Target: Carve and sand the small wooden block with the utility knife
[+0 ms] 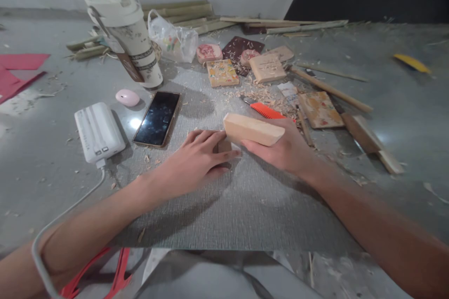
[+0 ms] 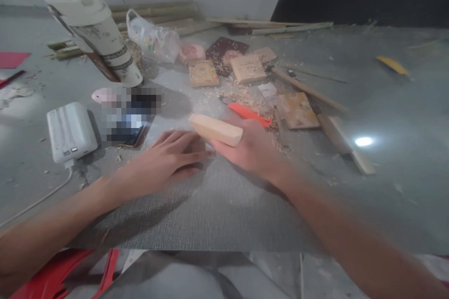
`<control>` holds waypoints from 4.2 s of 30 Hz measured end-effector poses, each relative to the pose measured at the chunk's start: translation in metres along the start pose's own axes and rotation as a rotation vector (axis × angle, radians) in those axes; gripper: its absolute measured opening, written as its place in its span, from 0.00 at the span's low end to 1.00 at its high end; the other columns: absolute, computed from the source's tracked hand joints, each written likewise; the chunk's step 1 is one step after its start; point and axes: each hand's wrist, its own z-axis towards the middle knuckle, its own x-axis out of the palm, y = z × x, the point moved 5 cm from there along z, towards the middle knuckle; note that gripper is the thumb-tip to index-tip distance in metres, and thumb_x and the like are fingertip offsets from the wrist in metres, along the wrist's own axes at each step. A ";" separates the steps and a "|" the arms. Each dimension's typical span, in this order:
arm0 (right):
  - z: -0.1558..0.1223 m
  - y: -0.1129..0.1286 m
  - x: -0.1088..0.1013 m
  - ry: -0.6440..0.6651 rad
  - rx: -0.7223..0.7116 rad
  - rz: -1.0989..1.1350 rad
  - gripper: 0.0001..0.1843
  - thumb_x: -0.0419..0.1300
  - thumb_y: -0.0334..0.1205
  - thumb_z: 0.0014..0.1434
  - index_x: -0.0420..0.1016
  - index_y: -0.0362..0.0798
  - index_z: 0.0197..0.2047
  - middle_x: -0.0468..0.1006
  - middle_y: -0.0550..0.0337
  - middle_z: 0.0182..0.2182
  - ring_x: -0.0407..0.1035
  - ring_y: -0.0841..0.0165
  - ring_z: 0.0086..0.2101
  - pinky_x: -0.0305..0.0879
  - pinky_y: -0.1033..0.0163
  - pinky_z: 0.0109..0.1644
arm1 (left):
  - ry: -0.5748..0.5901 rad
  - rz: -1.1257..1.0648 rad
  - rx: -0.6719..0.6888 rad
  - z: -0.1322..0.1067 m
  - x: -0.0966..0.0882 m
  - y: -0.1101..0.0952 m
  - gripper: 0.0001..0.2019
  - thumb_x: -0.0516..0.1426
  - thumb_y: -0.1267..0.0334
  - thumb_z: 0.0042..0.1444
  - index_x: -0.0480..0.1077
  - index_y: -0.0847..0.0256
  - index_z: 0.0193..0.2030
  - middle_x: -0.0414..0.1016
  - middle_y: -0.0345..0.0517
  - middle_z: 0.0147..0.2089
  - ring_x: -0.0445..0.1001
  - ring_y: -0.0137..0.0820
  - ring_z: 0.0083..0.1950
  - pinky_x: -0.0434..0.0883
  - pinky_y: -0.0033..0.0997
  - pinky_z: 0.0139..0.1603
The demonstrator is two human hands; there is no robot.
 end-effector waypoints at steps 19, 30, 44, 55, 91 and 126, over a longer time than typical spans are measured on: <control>0.001 -0.002 -0.001 0.039 -0.006 0.031 0.07 0.71 0.46 0.65 0.83 0.54 0.43 0.86 0.58 0.35 0.81 0.57 0.36 0.76 0.52 0.42 | -0.009 -0.009 0.010 0.000 0.000 0.001 0.23 0.59 0.58 0.78 0.72 0.46 0.76 0.71 0.57 0.69 0.70 0.53 0.70 0.69 0.62 0.71; 0.000 -0.004 0.000 0.041 -0.015 0.004 0.08 0.70 0.48 0.66 0.84 0.54 0.44 0.86 0.58 0.34 0.80 0.57 0.34 0.74 0.53 0.39 | -0.033 -0.016 0.014 -0.001 0.002 0.002 0.23 0.58 0.58 0.78 0.72 0.46 0.76 0.71 0.56 0.69 0.69 0.53 0.71 0.67 0.61 0.72; 0.002 0.000 -0.004 -0.013 -0.027 -0.044 0.06 0.70 0.45 0.66 0.84 0.56 0.44 0.85 0.57 0.34 0.80 0.55 0.37 0.76 0.51 0.43 | -0.014 -0.043 0.003 -0.001 0.002 0.002 0.23 0.59 0.59 0.77 0.72 0.45 0.76 0.68 0.56 0.74 0.67 0.54 0.74 0.66 0.62 0.74; 0.000 0.006 -0.004 0.023 -0.051 -0.084 0.08 0.67 0.46 0.67 0.78 0.53 0.37 0.80 0.60 0.28 0.73 0.62 0.30 0.66 0.57 0.35 | -0.021 -0.027 0.024 -0.001 0.000 0.001 0.23 0.57 0.58 0.78 0.71 0.46 0.77 0.71 0.56 0.71 0.68 0.52 0.73 0.66 0.61 0.74; -0.001 -0.004 0.005 0.103 -0.004 0.053 0.15 0.70 0.53 0.68 0.83 0.53 0.51 0.89 0.56 0.44 0.82 0.56 0.41 0.79 0.52 0.45 | -0.023 0.064 0.057 -0.003 -0.001 0.000 0.24 0.58 0.54 0.78 0.69 0.52 0.77 0.74 0.58 0.65 0.71 0.54 0.71 0.69 0.56 0.70; -0.003 -0.007 0.007 0.118 0.003 0.056 0.16 0.69 0.53 0.69 0.83 0.55 0.55 0.88 0.54 0.50 0.83 0.54 0.46 0.79 0.49 0.50 | -0.012 0.065 0.045 -0.004 -0.001 -0.001 0.25 0.57 0.55 0.79 0.67 0.51 0.78 0.74 0.58 0.68 0.70 0.55 0.74 0.68 0.58 0.71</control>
